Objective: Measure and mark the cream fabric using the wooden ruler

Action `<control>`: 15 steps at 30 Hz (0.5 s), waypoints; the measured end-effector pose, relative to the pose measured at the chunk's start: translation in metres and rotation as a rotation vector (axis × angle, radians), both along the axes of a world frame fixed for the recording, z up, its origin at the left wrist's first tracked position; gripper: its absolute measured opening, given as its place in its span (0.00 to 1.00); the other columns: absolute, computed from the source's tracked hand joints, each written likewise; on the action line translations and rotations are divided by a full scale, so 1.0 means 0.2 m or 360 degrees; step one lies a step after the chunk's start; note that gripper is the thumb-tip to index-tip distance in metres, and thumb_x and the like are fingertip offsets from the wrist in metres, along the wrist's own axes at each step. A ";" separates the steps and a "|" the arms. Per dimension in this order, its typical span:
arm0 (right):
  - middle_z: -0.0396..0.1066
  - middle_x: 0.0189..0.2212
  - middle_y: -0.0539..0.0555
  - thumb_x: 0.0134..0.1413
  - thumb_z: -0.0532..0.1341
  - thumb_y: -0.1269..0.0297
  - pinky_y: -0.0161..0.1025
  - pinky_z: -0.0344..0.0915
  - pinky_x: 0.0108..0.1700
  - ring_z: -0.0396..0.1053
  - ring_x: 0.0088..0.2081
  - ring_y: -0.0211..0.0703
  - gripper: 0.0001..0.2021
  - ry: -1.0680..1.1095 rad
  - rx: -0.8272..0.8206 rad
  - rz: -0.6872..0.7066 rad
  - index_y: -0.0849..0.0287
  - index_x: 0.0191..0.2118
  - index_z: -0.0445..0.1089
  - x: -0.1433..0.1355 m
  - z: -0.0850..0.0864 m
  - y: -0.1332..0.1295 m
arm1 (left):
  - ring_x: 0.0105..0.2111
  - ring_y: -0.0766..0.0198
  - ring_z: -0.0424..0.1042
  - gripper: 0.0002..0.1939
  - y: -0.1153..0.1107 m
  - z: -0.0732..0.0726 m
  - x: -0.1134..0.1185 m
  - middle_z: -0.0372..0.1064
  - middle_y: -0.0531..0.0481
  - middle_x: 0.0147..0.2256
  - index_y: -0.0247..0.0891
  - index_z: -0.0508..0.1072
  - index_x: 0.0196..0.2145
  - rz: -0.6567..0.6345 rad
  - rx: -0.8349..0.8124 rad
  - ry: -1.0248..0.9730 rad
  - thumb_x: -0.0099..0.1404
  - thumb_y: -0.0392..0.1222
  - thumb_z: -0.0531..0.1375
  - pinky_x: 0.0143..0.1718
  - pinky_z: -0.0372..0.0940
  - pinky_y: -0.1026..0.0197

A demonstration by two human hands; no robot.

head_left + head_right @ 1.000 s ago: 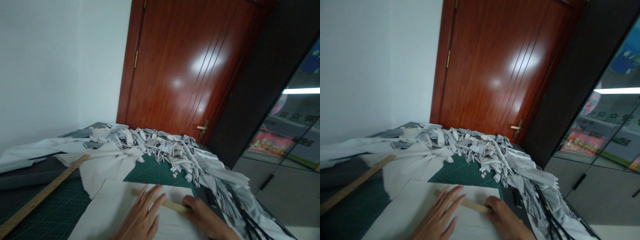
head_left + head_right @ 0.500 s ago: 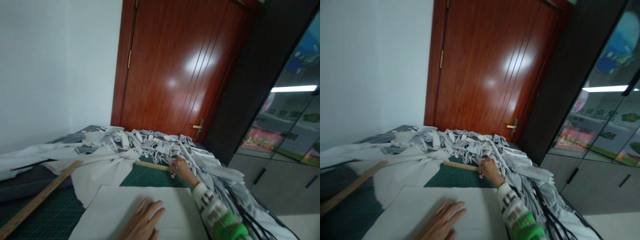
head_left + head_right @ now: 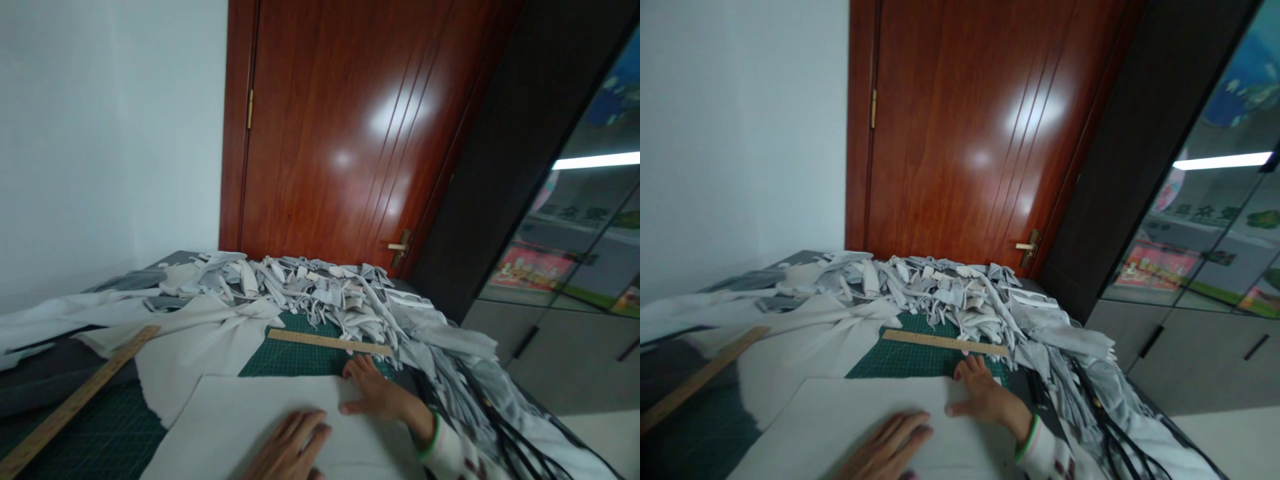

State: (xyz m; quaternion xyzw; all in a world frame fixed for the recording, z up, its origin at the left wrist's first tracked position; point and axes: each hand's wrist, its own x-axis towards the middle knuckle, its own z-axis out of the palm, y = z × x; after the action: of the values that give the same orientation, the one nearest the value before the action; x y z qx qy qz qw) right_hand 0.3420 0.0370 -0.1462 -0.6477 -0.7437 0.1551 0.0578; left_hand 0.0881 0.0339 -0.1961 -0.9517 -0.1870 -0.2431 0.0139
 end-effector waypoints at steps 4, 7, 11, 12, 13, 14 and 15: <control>0.66 0.52 0.60 0.40 0.73 0.50 0.45 0.59 0.56 0.61 0.56 0.55 0.30 0.0004 -0.0134 -0.0066 0.61 0.47 0.70 0.01 0.03 0.05 | 0.54 0.60 0.70 0.28 -0.01 0.01 -0.03 0.70 0.49 0.56 0.42 0.65 0.59 0.0056 0.0131 -0.0148 0.61 0.34 0.58 0.58 0.64 0.61; 0.70 0.49 0.65 0.45 0.71 0.56 0.46 0.61 0.51 0.66 0.53 0.59 0.25 0.0004 -0.0124 -0.0068 0.66 0.47 0.71 0.00 0.05 0.04 | 0.54 0.60 0.70 0.26 0.07 -0.05 -0.05 0.69 0.50 0.57 0.43 0.63 0.60 0.0181 0.0312 -0.0198 0.65 0.38 0.58 0.55 0.66 0.61; 0.74 0.43 0.59 0.51 0.64 0.70 0.39 0.61 0.44 0.71 0.45 0.50 0.14 0.0092 -0.0003 0.0003 0.62 0.46 0.71 0.00 0.10 -0.08 | 0.58 0.53 0.67 0.28 0.26 -0.14 -0.10 0.65 0.42 0.61 0.38 0.57 0.65 0.0500 0.0495 -0.0274 0.70 0.46 0.53 0.56 0.65 0.49; 0.75 0.41 0.57 0.52 0.63 0.72 0.37 0.61 0.43 0.71 0.44 0.48 0.11 0.0129 0.0051 0.0044 0.60 0.43 0.72 0.00 0.12 -0.12 | 0.59 0.49 0.65 0.29 0.30 -0.16 -0.12 0.63 0.39 0.61 0.36 0.57 0.66 0.0592 0.0484 -0.0270 0.70 0.48 0.52 0.56 0.64 0.45; 0.75 0.39 0.55 0.53 0.62 0.72 0.36 0.60 0.42 0.71 0.43 0.45 0.08 0.0169 0.0105 0.0083 0.59 0.40 0.72 0.00 0.14 -0.17 | 0.60 0.46 0.64 0.31 0.34 -0.16 -0.14 0.63 0.36 0.61 0.34 0.59 0.65 0.0671 0.0442 -0.0248 0.70 0.52 0.52 0.57 0.62 0.40; 0.76 0.38 0.54 0.55 0.61 0.71 0.35 0.60 0.41 0.71 0.41 0.44 0.05 0.0208 0.0162 0.0114 0.59 0.38 0.72 0.00 0.17 -0.21 | 0.60 0.43 0.63 0.32 0.38 -0.15 -0.17 0.63 0.34 0.61 0.34 0.63 0.63 0.0730 0.0372 -0.0203 0.68 0.56 0.53 0.57 0.59 0.36; 0.76 0.36 0.54 0.57 0.60 0.69 0.35 0.60 0.40 0.71 0.40 0.43 0.03 0.0240 0.0223 0.0142 0.59 0.36 0.71 0.01 0.20 -0.25 | 0.60 0.40 0.63 0.31 0.40 -0.14 -0.20 0.64 0.33 0.60 0.35 0.68 0.59 0.0759 0.0286 -0.0139 0.67 0.59 0.54 0.58 0.57 0.32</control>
State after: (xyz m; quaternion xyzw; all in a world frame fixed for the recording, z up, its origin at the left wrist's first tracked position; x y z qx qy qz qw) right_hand 0.3432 -0.0126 -0.1060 -0.5949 -0.7743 0.1533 0.1518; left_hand 0.0484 0.1146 -0.2242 -0.8642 -0.3843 -0.2895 0.1471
